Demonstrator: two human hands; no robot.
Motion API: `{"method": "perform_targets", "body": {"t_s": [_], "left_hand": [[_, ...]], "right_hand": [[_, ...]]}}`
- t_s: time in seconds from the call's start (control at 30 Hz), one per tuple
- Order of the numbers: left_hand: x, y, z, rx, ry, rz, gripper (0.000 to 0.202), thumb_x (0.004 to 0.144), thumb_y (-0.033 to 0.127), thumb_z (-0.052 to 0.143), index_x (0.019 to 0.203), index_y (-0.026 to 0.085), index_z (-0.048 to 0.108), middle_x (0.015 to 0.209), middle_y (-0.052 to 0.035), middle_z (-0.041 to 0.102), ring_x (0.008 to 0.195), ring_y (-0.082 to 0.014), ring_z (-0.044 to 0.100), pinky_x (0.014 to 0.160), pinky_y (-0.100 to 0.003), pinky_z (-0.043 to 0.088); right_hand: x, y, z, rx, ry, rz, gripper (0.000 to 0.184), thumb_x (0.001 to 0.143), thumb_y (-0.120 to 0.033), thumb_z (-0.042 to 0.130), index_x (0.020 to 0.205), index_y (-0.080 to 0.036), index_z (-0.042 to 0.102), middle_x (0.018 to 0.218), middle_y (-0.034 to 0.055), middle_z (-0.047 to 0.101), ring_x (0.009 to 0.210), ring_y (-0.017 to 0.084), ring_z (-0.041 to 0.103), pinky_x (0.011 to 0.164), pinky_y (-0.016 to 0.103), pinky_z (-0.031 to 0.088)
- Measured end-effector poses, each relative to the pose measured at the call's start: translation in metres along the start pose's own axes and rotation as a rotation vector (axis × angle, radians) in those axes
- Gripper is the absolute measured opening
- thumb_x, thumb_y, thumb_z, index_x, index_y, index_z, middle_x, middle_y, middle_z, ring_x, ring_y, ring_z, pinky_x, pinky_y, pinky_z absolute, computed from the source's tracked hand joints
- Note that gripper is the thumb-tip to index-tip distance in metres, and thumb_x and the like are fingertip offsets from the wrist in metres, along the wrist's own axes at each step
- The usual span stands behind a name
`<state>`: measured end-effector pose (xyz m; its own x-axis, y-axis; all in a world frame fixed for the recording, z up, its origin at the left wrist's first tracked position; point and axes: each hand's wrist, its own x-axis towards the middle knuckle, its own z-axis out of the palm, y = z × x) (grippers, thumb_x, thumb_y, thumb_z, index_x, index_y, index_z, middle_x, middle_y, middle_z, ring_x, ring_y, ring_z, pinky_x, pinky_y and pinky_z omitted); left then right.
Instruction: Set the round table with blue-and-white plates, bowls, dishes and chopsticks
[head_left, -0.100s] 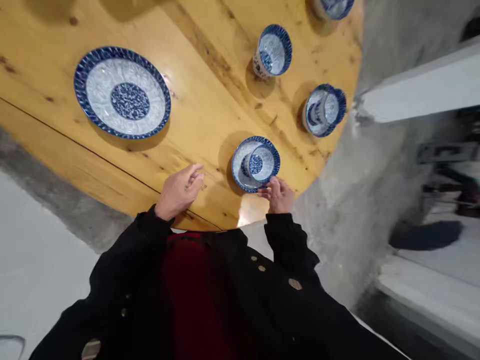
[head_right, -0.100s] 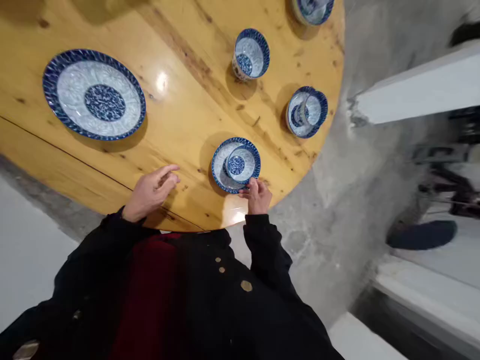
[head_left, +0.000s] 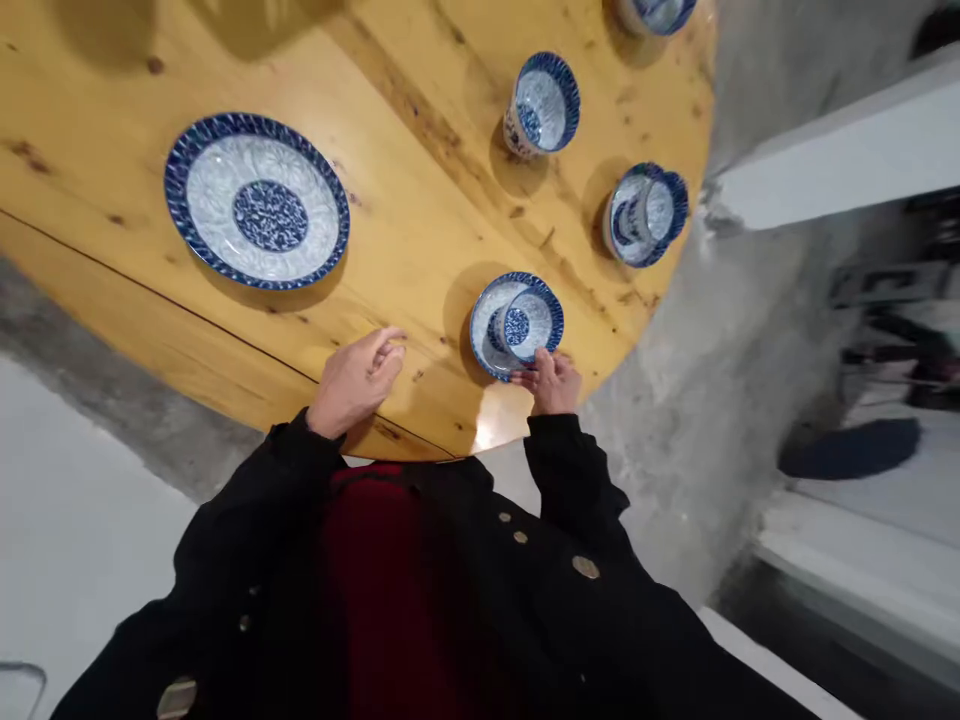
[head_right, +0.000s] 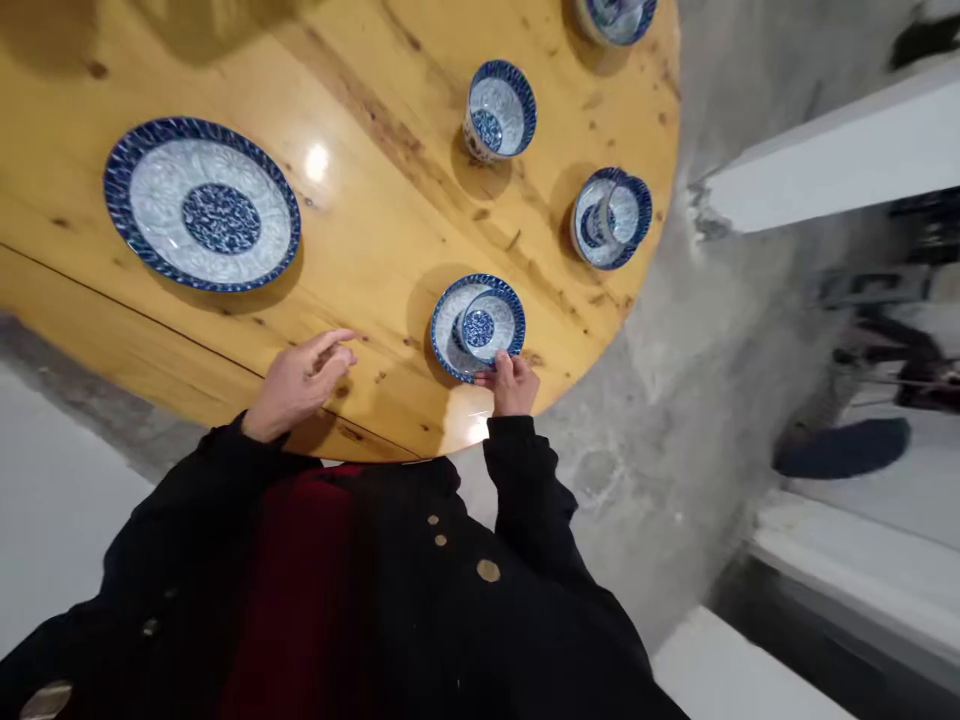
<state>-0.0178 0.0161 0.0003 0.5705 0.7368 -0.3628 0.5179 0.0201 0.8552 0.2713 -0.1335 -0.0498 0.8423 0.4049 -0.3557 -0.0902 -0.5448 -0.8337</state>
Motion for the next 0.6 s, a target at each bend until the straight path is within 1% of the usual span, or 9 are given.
{"method": "perform_targets", "body": {"t_s": [0.1,0.23,0.33,0.5,0.6], "left_hand": [[0.002,-0.01,-0.019,0.017,-0.004,-0.002,0.043,0.091,0.039,0.046,0.123,0.018,0.067,0.093,-0.0047,0.075,0.08,-0.0167,0.066,0.073,-0.026,0.049],[0.003,-0.02,-0.035,0.007,0.02,-0.007,0.043,0.091,0.039,0.047,0.123,0.018,0.066,0.091,-0.0051,0.075,0.079,-0.0164,0.066,0.072,-0.027,0.05],[0.004,-0.022,-0.039,0.008,0.019,-0.009,0.042,0.091,0.038,0.047,0.122,0.017,0.067,0.091,-0.0054,0.075,0.079,-0.0166,0.066,0.073,-0.027,0.05],[0.006,-0.021,-0.041,0.015,-0.017,-0.006,0.042,0.091,0.038,0.047,0.122,0.017,0.067,0.093,-0.0054,0.076,0.078,-0.0167,0.066,0.072,-0.027,0.049],[0.007,-0.021,-0.041,0.01,-0.024,0.001,0.043,0.091,0.039,0.047,0.122,0.017,0.067,0.093,-0.0054,0.076,0.077,-0.0164,0.065,0.07,-0.026,0.049]], "right_hand": [[-0.007,-0.006,0.017,0.077,0.099,0.027,0.033,0.07,-0.042,0.074,0.071,-0.02,0.05,0.052,-0.0066,0.057,0.045,0.013,0.063,0.042,0.022,0.054],[-0.013,-0.014,0.027,0.134,0.165,0.054,0.022,0.07,-0.028,0.069,0.067,-0.02,0.048,0.051,-0.0067,0.056,0.047,0.014,0.064,0.042,0.021,0.055],[-0.016,-0.018,0.03,0.157,0.185,0.065,0.02,0.069,-0.022,0.067,0.066,-0.02,0.047,0.051,-0.0064,0.055,0.049,0.014,0.065,0.044,0.02,0.057],[-0.019,-0.02,0.031,0.143,0.191,0.083,0.021,0.068,-0.021,0.067,0.065,-0.02,0.046,0.05,-0.0071,0.053,0.053,0.014,0.068,0.047,0.019,0.058],[-0.02,-0.021,0.034,0.147,0.202,0.094,0.018,0.068,-0.019,0.065,0.063,-0.02,0.048,0.048,-0.007,0.054,0.053,0.014,0.068,0.048,0.019,0.058]]}}
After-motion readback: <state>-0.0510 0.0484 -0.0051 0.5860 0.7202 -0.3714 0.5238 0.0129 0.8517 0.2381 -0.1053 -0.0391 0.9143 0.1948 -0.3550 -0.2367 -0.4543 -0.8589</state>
